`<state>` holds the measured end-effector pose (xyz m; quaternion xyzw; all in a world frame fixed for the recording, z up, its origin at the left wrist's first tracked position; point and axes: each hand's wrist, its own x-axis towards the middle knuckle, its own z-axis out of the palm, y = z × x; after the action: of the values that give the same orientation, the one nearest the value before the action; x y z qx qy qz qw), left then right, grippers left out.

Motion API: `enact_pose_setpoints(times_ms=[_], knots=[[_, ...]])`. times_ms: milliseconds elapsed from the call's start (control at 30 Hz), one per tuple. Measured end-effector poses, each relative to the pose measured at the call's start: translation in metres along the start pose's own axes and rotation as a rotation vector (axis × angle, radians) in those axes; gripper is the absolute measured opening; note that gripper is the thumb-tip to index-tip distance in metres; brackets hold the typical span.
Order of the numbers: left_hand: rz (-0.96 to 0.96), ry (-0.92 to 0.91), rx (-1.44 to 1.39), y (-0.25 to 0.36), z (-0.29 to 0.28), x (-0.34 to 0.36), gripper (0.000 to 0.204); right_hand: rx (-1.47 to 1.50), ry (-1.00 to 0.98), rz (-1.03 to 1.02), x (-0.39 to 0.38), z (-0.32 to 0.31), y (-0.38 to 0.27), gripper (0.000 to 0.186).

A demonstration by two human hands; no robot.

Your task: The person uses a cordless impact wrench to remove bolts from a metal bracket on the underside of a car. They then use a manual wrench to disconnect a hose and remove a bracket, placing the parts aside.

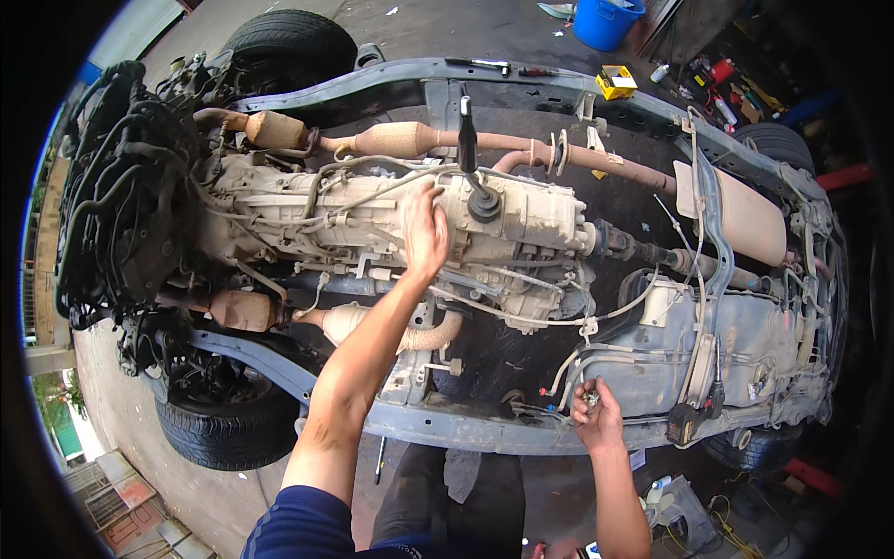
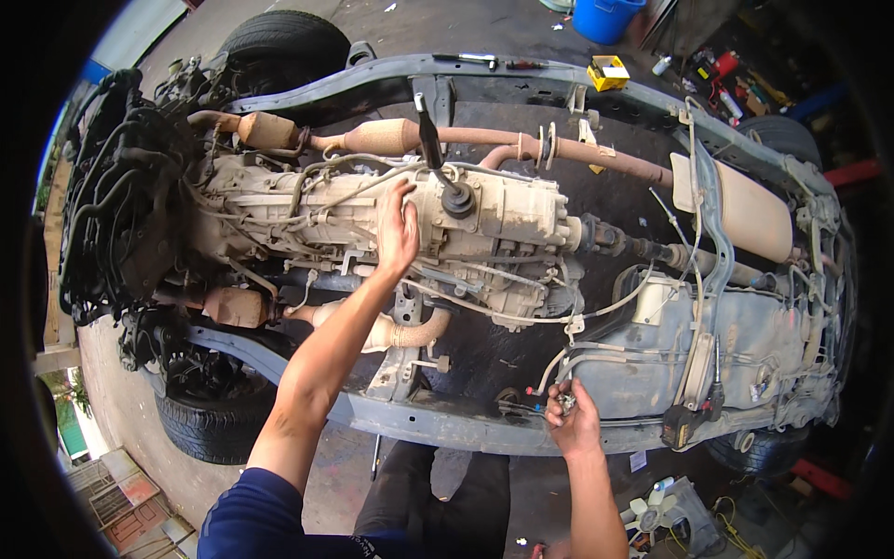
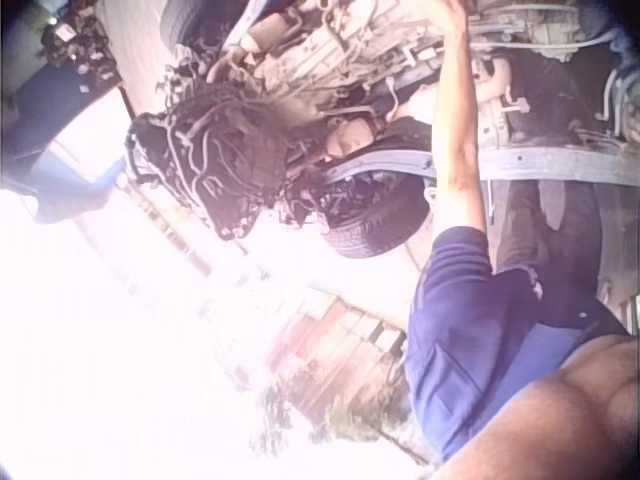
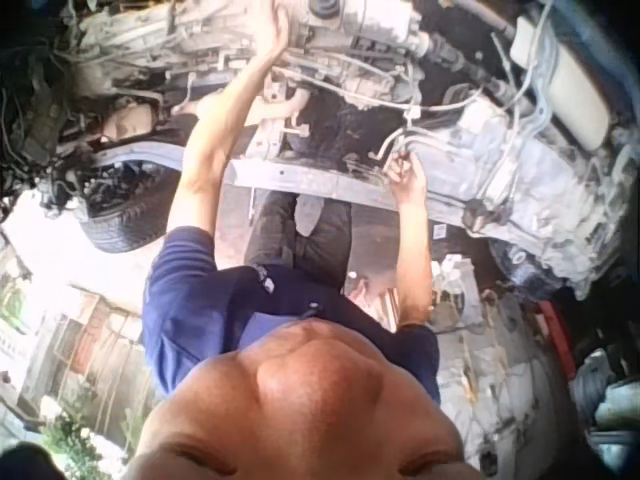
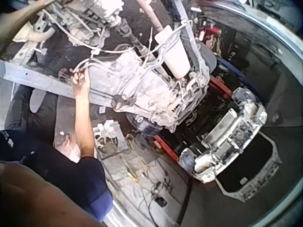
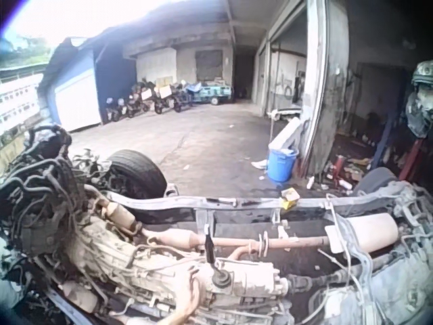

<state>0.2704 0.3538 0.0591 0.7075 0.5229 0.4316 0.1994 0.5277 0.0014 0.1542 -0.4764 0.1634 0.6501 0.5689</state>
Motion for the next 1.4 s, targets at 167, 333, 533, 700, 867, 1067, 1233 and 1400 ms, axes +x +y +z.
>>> enact_pose_setpoints(times_ms=[167,333,533,700,867,1067,1233,1400], knots=[[0.021,0.114,0.333,-0.048,0.066,0.076,0.03,-0.256,0.177,-0.041,0.079,0.043,-0.11,0.019],[-0.077,0.037,0.264,-0.059,0.078,0.072,0.025,-0.557,0.122,-0.318,0.222,0.127,-0.261,0.016],[-0.222,-0.084,0.218,-0.045,0.073,0.086,0.025,-0.971,0.153,-0.718,0.398,0.255,-0.417,0.016],[-0.246,-0.122,0.311,-0.032,0.07,0.086,0.026,-1.176,0.332,-0.885,0.499,0.322,-0.486,0.023],[-0.306,-0.168,0.343,-0.024,0.069,0.092,0.027,-1.601,0.642,-0.987,0.556,0.347,-0.524,0.028],[-0.326,-0.175,0.327,-0.017,0.067,0.098,0.026,-1.634,0.723,-0.807,0.575,0.354,-0.55,0.044],[-0.298,-0.156,0.296,-0.022,0.068,0.096,0.026,-1.573,0.712,-0.903,0.556,0.327,-0.553,0.039],[-0.244,-0.08,0.296,-0.037,0.07,0.083,0.025,-1.431,0.067,-0.994,0.465,0.267,-0.455,0.035]])
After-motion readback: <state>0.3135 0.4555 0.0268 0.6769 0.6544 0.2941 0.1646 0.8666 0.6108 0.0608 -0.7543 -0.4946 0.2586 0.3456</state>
